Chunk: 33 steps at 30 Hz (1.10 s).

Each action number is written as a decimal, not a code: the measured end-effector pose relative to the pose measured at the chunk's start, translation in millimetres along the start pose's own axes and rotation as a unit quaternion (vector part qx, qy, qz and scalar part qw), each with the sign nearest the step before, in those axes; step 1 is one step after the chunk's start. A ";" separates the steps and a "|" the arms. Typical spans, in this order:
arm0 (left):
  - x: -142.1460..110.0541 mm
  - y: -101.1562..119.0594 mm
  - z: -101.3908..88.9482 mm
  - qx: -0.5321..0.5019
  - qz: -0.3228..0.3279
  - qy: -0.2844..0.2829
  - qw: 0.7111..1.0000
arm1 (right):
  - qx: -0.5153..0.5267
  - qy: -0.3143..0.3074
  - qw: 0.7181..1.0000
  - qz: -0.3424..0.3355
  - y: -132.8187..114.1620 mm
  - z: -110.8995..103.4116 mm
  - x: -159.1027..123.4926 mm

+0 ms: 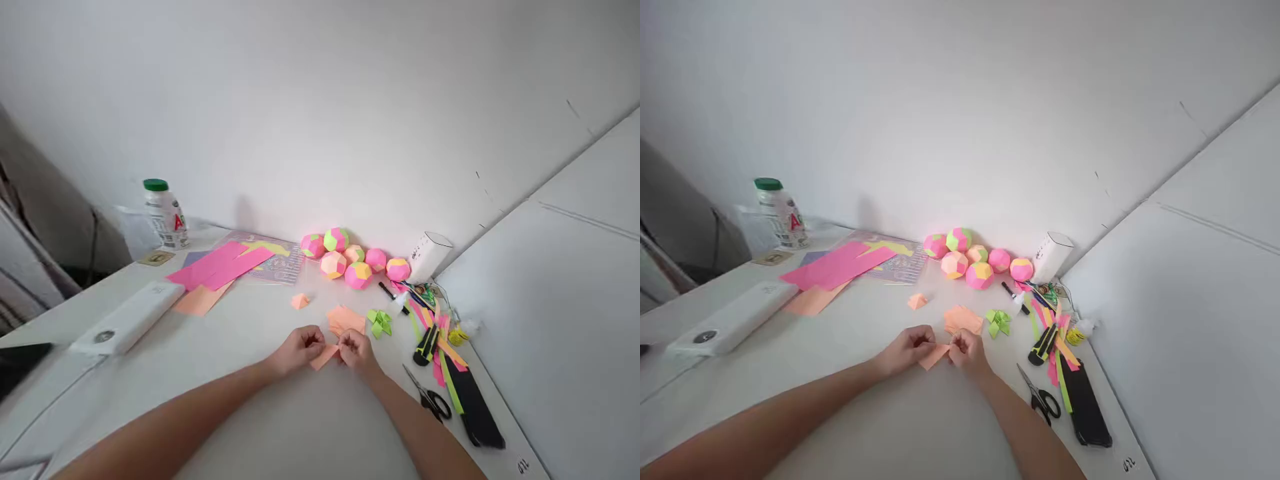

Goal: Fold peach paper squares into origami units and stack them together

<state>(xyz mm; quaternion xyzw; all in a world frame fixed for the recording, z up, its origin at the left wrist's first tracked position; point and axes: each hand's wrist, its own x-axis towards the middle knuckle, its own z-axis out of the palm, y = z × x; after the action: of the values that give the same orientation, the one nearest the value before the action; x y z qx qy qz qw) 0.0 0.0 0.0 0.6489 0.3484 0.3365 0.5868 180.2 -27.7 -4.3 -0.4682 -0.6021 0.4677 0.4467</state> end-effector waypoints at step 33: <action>2.2 2.3 -4.1 -0.144 -0.051 0.001 0.988 | 0.006 0.006 0.999 0.040 -7.2 -4.2 2.7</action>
<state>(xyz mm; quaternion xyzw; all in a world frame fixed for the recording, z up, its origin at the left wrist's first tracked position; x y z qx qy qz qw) -2.2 3.8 2.7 0.5387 0.3296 0.3533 0.6902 182.8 -25.3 3.8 -0.4916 -0.5777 0.4860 0.4341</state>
